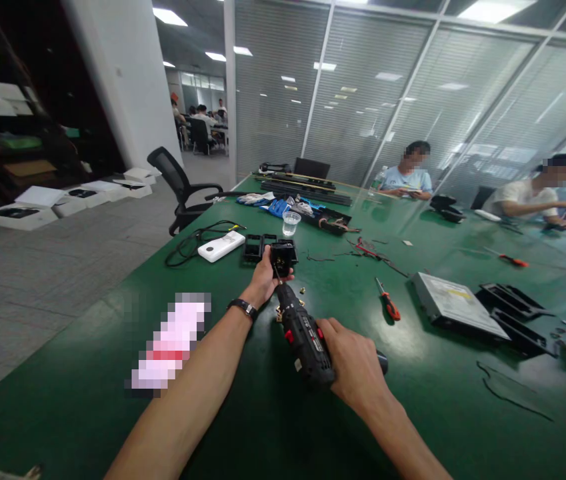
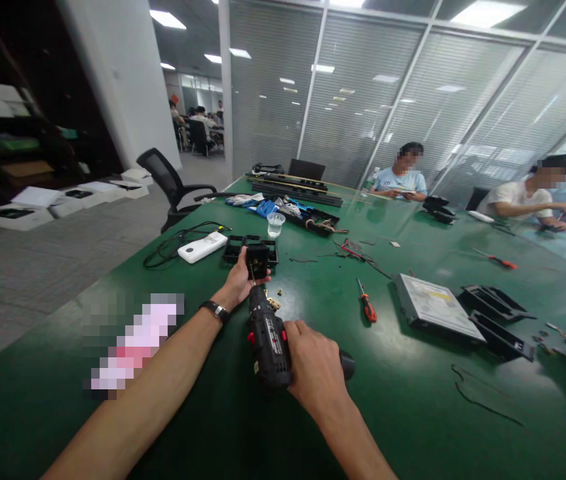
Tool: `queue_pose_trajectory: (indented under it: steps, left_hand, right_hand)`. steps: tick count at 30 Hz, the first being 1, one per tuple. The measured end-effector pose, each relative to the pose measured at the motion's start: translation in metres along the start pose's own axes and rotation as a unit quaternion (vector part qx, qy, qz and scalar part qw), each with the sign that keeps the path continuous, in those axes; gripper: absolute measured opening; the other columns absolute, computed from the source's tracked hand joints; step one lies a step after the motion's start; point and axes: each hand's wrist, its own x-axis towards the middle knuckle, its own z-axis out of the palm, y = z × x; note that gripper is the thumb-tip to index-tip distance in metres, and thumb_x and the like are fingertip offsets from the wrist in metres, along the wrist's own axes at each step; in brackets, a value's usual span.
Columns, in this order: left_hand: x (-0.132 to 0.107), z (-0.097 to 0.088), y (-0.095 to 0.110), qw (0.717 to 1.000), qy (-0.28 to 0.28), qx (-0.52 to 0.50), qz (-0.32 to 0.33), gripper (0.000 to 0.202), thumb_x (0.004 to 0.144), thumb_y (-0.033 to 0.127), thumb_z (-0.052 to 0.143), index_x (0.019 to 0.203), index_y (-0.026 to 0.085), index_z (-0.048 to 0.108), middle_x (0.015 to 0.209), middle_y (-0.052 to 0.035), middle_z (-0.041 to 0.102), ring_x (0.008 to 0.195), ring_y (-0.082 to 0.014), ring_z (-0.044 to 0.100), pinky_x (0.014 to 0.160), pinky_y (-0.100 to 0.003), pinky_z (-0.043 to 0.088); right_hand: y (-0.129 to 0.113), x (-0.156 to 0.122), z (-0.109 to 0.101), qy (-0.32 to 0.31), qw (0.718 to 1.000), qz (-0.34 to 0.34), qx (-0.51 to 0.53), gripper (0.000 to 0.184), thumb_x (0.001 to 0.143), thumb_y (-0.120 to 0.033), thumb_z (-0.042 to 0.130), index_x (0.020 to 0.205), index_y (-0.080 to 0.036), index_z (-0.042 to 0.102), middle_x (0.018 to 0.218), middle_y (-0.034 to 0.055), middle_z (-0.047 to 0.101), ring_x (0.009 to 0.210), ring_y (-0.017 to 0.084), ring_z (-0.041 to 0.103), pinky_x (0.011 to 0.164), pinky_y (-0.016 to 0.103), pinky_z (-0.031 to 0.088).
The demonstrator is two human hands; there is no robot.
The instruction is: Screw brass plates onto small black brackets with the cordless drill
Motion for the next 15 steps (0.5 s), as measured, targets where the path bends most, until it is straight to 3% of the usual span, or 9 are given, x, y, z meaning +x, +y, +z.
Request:
queue_pose_trajectory:
  steps: [15]
  left_hand:
    - [0.0040, -0.0015, -0.0033, 1.000, 0.001, 0.000, 0.000, 0.059, 0.098, 0.066, 0.048, 0.096, 0.012, 0.070, 0.074, -0.0102, 0.071, 0.069, -0.0208, 0.072, 0.067, -0.035, 0.062]
  right_hand:
    - [-0.0015, -0.0001, -0.0017, -0.002, 1.000, 0.002, 0.001, 0.037, 0.076, -0.025, 0.064, 0.113, -0.023, 0.059, 0.105, 0.0040, 0.068, 0.086, 0.025, 0.069, 0.061, 0.034, 0.022]
